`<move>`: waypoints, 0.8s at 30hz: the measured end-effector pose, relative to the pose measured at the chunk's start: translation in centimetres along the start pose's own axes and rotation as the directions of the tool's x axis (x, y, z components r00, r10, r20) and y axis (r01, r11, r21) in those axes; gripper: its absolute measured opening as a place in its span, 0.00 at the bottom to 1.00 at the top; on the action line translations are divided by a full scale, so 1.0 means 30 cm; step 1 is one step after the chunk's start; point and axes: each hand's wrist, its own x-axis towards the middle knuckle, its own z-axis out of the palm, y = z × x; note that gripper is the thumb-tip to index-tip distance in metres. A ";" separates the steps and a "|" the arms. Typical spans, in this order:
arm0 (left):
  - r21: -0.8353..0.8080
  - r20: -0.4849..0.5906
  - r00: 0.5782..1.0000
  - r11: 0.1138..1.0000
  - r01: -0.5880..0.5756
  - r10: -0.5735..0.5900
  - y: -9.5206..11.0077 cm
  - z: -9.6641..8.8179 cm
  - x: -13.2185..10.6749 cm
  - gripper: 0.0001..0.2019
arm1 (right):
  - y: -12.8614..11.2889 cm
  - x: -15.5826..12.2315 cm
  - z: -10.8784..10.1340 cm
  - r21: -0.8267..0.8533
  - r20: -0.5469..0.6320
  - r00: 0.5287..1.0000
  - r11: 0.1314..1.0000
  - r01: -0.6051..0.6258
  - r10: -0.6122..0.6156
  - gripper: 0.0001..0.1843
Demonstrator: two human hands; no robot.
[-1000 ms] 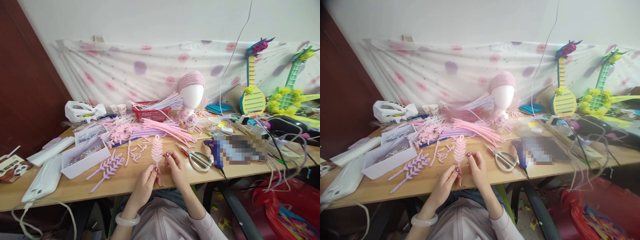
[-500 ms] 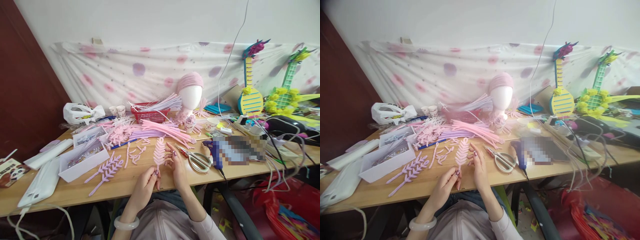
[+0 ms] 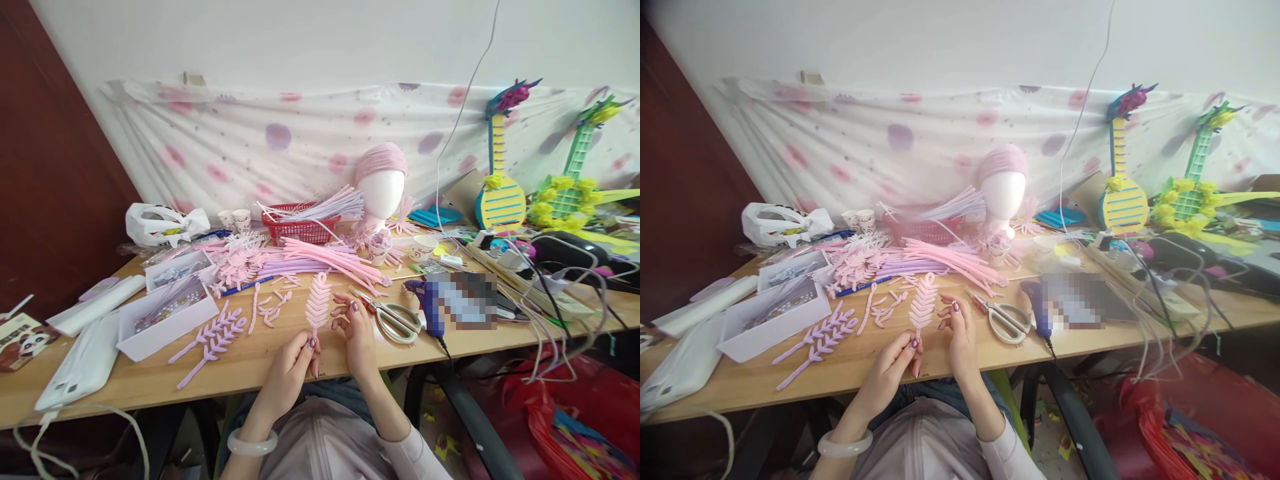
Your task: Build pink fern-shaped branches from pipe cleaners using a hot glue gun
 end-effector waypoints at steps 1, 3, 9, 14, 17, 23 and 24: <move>0.002 0.001 1.000 1.000 0.001 -0.001 0.000 0.000 0.000 0.13 | 0.002 0.000 -0.001 -0.006 0.002 1.000 1.000 -0.003 0.003 0.19; 0.006 0.000 1.000 1.000 0.001 -0.001 0.001 0.000 0.000 0.13 | 0.006 -0.001 -0.003 -0.018 0.006 1.000 1.000 -0.011 0.011 0.19; 0.004 -0.011 1.000 1.000 -0.002 0.002 -0.001 -0.001 0.000 0.13 | 0.013 -0.001 -0.005 0.000 -0.011 1.000 1.000 -0.012 0.012 0.18; 0.002 -0.001 1.000 1.000 -0.006 0.006 -0.012 0.001 0.002 0.13 | 0.016 0.001 -0.005 -0.020 -0.015 1.000 1.000 -0.013 0.013 0.18; 0.007 -0.001 1.000 1.000 0.003 -0.003 -0.010 0.001 0.003 0.13 | 0.016 0.000 -0.005 -0.011 -0.021 1.000 1.000 -0.015 0.015 0.18; 0.000 -0.006 1.000 1.000 0.011 -0.011 -0.004 0.000 0.003 0.13 | 0.014 -0.001 -0.003 0.001 -0.009 1.000 1.000 -0.001 0.001 0.18; 0.000 -0.008 1.000 1.000 0.011 -0.011 -0.005 0.000 0.003 0.13 | 0.014 0.000 -0.002 -0.006 -0.003 1.000 1.000 -0.001 0.001 0.18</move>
